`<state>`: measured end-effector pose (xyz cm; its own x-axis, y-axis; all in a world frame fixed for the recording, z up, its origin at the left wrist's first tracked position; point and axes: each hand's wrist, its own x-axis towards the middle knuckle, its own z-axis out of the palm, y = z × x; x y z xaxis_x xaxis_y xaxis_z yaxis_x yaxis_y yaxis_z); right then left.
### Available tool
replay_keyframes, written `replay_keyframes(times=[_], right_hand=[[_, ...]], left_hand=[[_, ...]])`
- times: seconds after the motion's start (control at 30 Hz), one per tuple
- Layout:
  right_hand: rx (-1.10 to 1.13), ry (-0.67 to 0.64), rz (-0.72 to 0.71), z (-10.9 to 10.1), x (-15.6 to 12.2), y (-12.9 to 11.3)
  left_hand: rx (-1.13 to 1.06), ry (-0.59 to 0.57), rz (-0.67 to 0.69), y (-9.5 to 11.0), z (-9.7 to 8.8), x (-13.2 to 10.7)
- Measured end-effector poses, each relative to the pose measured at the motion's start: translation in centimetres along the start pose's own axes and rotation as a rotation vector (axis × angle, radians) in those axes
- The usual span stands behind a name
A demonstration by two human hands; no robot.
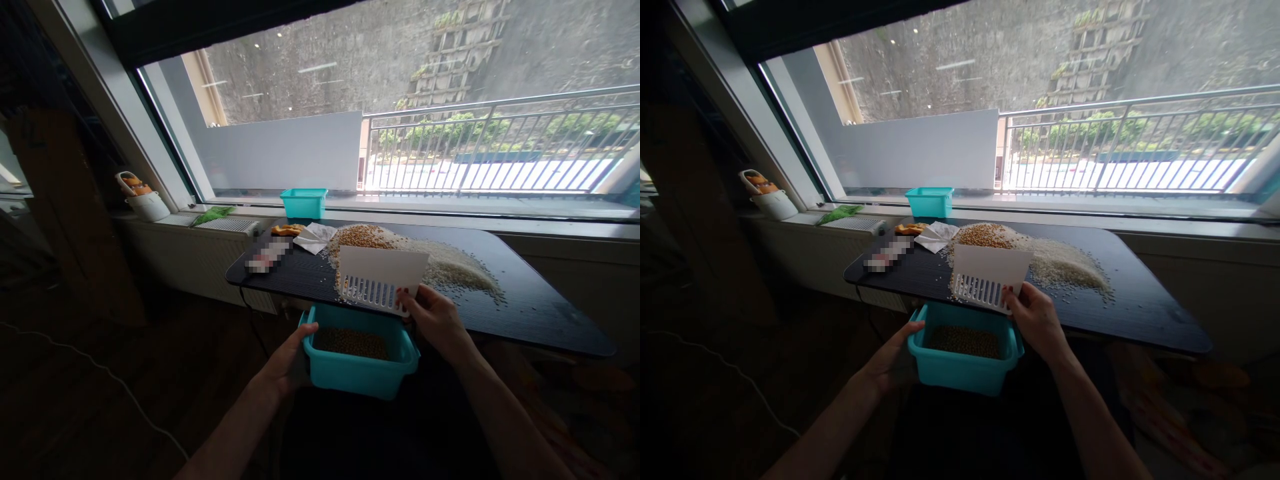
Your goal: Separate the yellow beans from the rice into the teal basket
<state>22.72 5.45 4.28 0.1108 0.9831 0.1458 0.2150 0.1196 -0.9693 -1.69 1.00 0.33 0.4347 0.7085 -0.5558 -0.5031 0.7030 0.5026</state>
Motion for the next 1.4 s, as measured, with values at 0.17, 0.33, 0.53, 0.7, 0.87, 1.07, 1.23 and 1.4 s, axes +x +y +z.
replay_keyframes(times=[0.17, 0.33, 0.53, 0.7, 0.87, 1.07, 1.23, 1.4], right_hand=[[-0.010, -0.008, 0.014, 0.1, -0.2, -0.1], [-0.016, -0.002, 0.005, 0.0, -0.1, -0.1], [-0.027, 0.005, -0.029, 0.7, 0.2, -0.3], [-0.020, -0.024, 0.002, 0.9, -0.1, -0.6], [-0.007, -0.018, -0.014, 0.8, -0.1, -0.8], [0.015, -0.051, -0.029, 1.5, 0.1, -0.6], [0.028, -0.084, -0.018, 1.7, -0.1, -0.3], [0.035, -0.068, -0.031, 1.7, -0.2, -0.6]], left_hand=[[-0.008, -0.026, 0.003, 0.0, -0.3, 0.1], [-0.008, -0.028, 0.004, 0.0, -0.1, 0.0], [0.008, -0.007, 0.010, 0.1, 0.1, -0.1], [0.014, 0.010, 0.015, 0.0, -0.1, 0.1], [-0.005, -0.018, 0.018, 0.1, 0.2, -0.1], [0.001, 0.005, 0.023, 0.1, 0.2, -0.2], [-0.009, -0.013, 0.018, 0.2, -0.2, -0.1], [-0.018, -0.018, 0.022, 0.2, -0.4, 0.1]])
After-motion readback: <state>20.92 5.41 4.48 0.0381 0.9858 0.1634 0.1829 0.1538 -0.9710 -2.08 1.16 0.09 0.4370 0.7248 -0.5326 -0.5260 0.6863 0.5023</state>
